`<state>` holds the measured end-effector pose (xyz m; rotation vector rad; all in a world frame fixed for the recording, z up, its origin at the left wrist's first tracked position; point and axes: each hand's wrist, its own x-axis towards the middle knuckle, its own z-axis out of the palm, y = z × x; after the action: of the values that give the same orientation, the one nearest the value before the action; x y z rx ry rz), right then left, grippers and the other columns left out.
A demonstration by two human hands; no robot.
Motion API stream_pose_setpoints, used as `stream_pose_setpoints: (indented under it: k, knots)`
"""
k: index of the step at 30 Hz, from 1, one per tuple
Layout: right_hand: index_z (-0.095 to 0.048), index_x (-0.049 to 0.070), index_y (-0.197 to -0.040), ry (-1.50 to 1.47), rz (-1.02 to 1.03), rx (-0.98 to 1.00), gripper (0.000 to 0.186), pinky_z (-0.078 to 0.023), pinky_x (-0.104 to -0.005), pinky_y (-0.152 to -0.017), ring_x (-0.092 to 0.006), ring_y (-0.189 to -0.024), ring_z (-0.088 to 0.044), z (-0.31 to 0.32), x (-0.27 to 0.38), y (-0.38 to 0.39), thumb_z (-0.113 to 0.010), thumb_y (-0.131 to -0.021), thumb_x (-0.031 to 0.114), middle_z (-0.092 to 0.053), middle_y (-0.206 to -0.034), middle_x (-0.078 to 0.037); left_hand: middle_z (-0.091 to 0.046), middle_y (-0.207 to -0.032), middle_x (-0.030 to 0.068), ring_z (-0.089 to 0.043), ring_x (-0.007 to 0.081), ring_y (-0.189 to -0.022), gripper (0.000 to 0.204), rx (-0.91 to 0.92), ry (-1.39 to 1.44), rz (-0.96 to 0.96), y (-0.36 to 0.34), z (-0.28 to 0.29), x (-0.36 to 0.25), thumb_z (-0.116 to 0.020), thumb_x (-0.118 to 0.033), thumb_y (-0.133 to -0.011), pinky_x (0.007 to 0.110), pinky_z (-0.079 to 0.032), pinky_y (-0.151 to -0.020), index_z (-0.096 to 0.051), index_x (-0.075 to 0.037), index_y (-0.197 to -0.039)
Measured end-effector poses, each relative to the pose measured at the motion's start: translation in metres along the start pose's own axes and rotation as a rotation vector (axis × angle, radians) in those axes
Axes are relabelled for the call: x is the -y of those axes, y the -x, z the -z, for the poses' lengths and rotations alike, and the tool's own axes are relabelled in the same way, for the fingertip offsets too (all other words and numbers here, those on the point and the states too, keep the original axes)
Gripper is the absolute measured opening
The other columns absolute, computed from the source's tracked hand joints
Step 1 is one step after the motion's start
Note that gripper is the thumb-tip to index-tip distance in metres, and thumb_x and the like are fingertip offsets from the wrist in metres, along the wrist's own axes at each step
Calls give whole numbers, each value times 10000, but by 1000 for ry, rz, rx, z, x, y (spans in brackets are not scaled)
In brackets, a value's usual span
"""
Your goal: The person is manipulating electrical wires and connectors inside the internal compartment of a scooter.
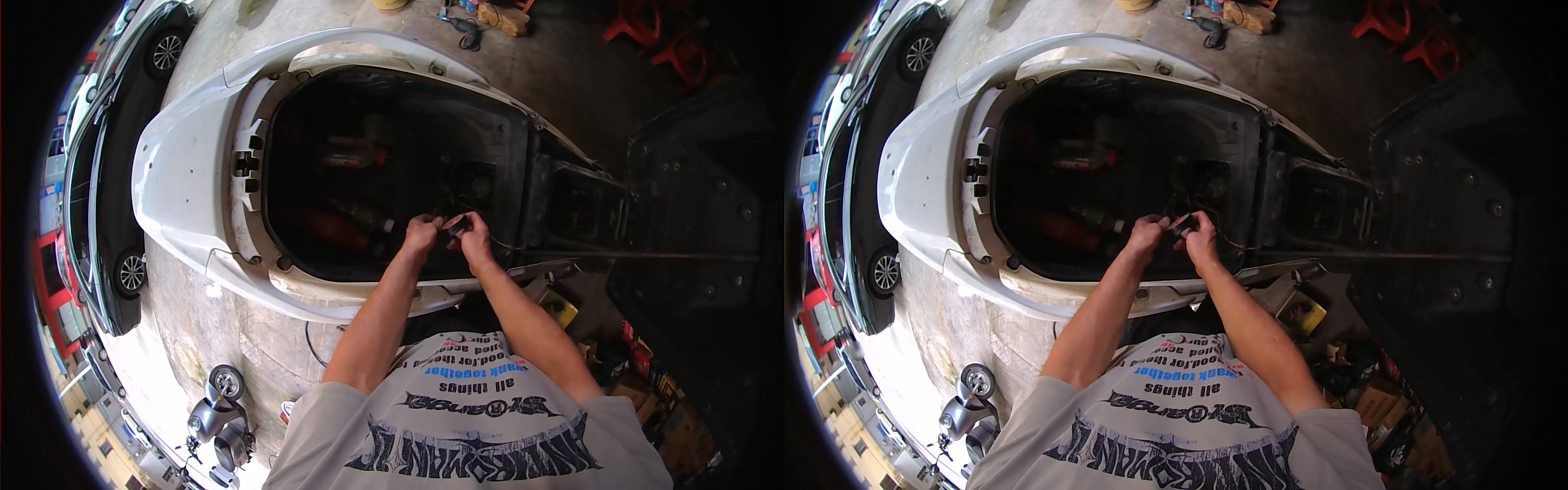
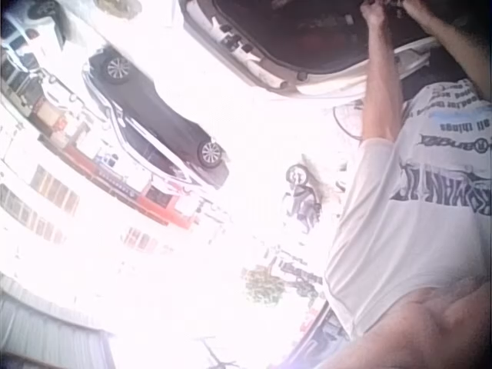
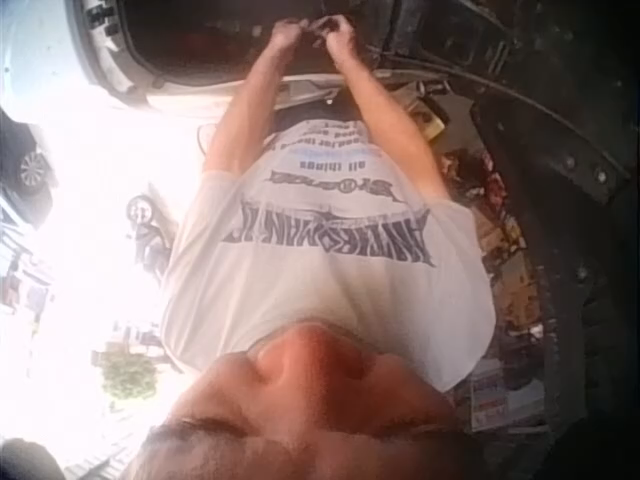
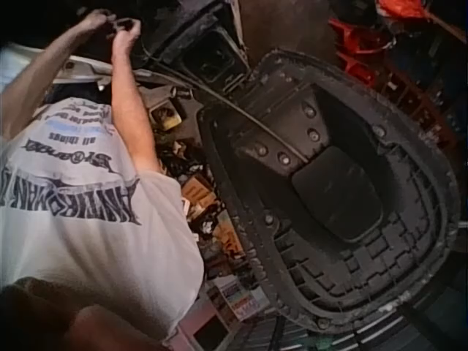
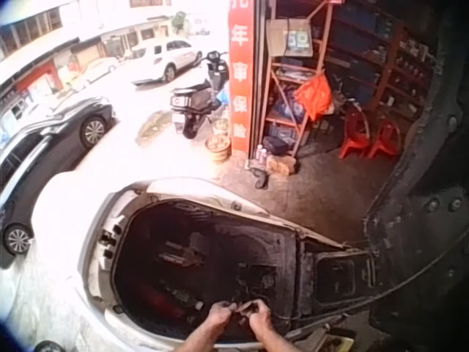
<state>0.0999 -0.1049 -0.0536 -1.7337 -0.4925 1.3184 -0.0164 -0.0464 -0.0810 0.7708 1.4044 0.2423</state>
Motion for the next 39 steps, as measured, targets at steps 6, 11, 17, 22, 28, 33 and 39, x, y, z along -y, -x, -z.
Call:
stream_pose_setpoints:
  k: [6, 11, 17, 22, 28, 33, 39]
  knots:
    - [-568, 57, -908, -336, -518, -111, 107, -475, -279, -413, -147, -473, -517, 4, -12, -15, -551, -803, 52, -583, -758, -67, -619, -790, 58, -540, 132, -755, 229, -68, -138, -70, 10, -2, -4, -609, -205, -859, 306, -434, -685, -641, 11, -926]
    - [-577, 37, -901, -118, -527, -25, 131, -478, -305, -428, -136, -454, -478, 3, -14, -23, -530, -779, 39, -560, -710, -64, -620, -790, 52, -539, 132, -749, 237, -71, -170, -109, 10, -2, -2, -611, -209, -855, 304, -433, -685, -643, 8, -942]
    - [-585, -16, -1027, 121, -354, -5, 278, -487, -290, -469, -130, -481, -513, 0, -8, -18, -524, -758, 16, -559, -683, -68, -637, -812, 70, -557, 132, -776, 239, -26, -61, -121, 11, 0, -6, -622, -204, -834, 303, -438, -695, -648, 15, -928]
    - [-582, -5, -1118, 158, -225, 103, 350, -481, -288, -497, -145, -541, -571, 9, -1, -9, -511, -776, 7, -597, -829, -97, -646, -788, 80, -589, 141, -754, 258, -62, -275, -95, 14, 6, -16, -646, -227, -805, 316, -455, -664, -664, 9, -905]
    - [-543, 45, -1032, 532, 529, 187, 297, -512, -390, -683, -328, -818, -610, 9, 19, 14, -514, -753, -53, -505, -1043, -161, -646, -790, 83, -595, 148, -742, 287, -16, -142, 28, 12, 4, -17, -661, -228, -788, 308, -462, -656, -663, 27, -921]
    - [-517, 59, -971, 571, 534, 101, 236, -475, -420, -748, -370, -900, -567, 9, 21, 13, -573, -762, -37, -504, -1001, -153, -624, -773, 74, -573, 144, -714, 231, -30, 37, -19, 3, 3, -15, -664, -201, -790, 291, -448, -633, -654, 16, -869]
    - [-526, 60, -958, 494, 486, 71, 236, -474, -435, -744, -373, -918, -565, 5, 23, 13, -527, -759, -67, -498, -1002, -155, -589, -746, 40, -532, 130, -628, 143, 83, 375, 148, 2, 0, -7, -648, -162, -801, 268, -422, -552, -645, -21, -820]
